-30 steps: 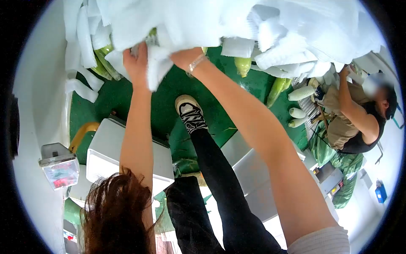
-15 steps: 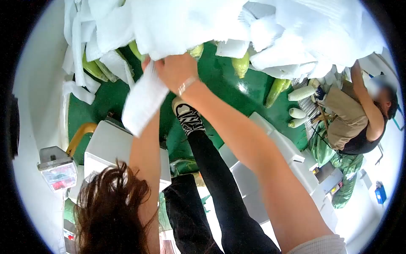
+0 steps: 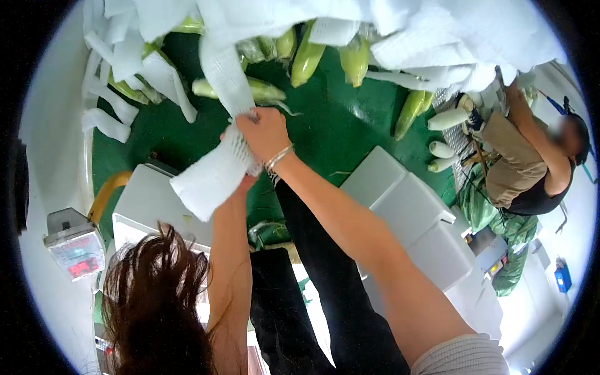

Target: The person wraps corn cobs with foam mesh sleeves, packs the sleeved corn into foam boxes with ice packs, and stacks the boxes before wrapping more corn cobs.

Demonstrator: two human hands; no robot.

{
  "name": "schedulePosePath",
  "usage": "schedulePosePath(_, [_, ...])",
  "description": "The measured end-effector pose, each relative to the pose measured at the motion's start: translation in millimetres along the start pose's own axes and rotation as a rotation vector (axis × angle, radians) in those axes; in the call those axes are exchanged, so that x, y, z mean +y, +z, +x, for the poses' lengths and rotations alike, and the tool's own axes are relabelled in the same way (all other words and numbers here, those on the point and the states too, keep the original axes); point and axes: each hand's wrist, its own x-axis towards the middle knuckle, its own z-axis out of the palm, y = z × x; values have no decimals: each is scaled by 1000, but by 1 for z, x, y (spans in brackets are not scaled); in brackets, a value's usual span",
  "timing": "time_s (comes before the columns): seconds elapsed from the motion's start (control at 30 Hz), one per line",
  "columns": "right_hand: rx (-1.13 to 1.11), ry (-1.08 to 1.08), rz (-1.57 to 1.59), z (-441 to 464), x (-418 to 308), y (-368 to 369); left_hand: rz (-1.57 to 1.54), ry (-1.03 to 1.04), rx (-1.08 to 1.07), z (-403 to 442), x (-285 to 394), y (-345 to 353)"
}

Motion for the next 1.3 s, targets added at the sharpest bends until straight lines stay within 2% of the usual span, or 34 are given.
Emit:
schedulePosePath(0.03, [-1, 10, 0, -3, 6, 2, -142, 40, 18, -2, -12, -12])
schedulePosePath(0.07, [29, -15, -16, -2, 10, 5, -142, 41, 17, 0, -21, -10])
schedulePosePath(0.1, [60, -45, -32, 2, 14, 7, 16, 227, 151, 5, -27, -8])
schedulePosePath(0.17, [97, -37, -24, 21, 52, 12, 177, 412, 282, 21, -27, -21])
schedulePosePath(0.2, [132, -19, -20, 32, 74, 13, -139, 326, 18, 36, -24, -40])
schedulePosePath(0.27, [138, 4, -18, 56, 107, 7, -196, 362, 148, 83, -37, -74])
schedulePosePath(0.33, [156, 143, -91, 85, 151, -1, 444, 607, 497, 91, -30, -52])
schedulePosePath(0.37, [18, -112, -413, 93, 168, -13, 780, 666, 722, 94, -26, -40])
schedulePosePath(0.4, [-42, -272, -281, 106, 204, -19, 946, 522, 842, 86, -17, -19])
schedulePosePath(0.43, [-125, -423, -145, 109, 203, -19, 879, 661, 857, 90, -21, -12])
schedulePosePath(0.47, [-171, -518, -630, 109, 200, -25, 809, 798, 868, 91, -23, -6])
schedulePosePath(0.5, [-185, -667, -1089, 108, 194, -31, 761, 755, 746, 84, -21, -5])
schedulePosePath(0.53, [-185, -674, -1094, 96, 167, -34, 754, 760, 744, 74, -21, 0])
schedulePosePath(0.6, [-219, -352, -791, 45, 120, -36, 724, 863, 486, 46, -19, 9])
schedulePosePath(0.63, [-235, -383, -847, 30, 114, -36, 685, 865, 390, 28, -18, 18])
schedulePosePath(0.67, [-254, -417, -902, 16, 108, -34, 651, 732, 358, 12, -20, 16])
schedulePosePath(0.73, [-216, -54, -636, -9, 83, -30, 576, 473, 317, -18, -16, 13])
schedulePosePath(0.77, [-247, 68, -723, -17, 57, -30, 537, 338, 305, -33, -15, 12])
schedulePosePath(0.83, [-73, -220, -809, -15, 6, -20, 282, 295, 293, -61, -19, 9])
schedulePosePath(0.87, [17, -333, -730, 3, -12, -5, 217, 283, 328, -71, -24, 6])
schedulePosePath(0.9, [117, -544, -706, 26, -25, 15, 167, 291, 365, -82, -26, 8])
schedulePosePath(0.93, [16, -319, -587, 39, -56, 37, 116, 294, 407, -92, -30, 11])
schedulePosePath(0.97, [7, -292, -659, 57, -67, 60, 114, 293, 421, -96, -36, 6])
schedulePosePath(1.03, [-160, 41, -626, 100, -68, 109, 205, 259, 454, -94, -43, -8])
schedulePosePath(1.07, [-235, 80, -690, 117, -55, 133, 210, 245, 450, -90, -45, -10])
schedulePosePath(1.13, [-138, -52, -788, 112, -37, 148, 87, 245, 430, -80, -50, -16])
schedulePosePath(1.17, [-138, -40, -787, 111, -27, 144, 90, 235, 436, -72, -53, -19])
schedulePosePath(1.23, [-141, -149, -586, 110, -9, 126, 142, 313, 434, -59, -60, -22])
schedulePosePath(1.27, [-21, -296, -475, 101, -3, 113, 138, 306, 431, -55, -63, -20])
schedulePosePath(1.3, [-27, -297, -452, 98, -1, 95, 153, 299, 399, -53, -68, -17])
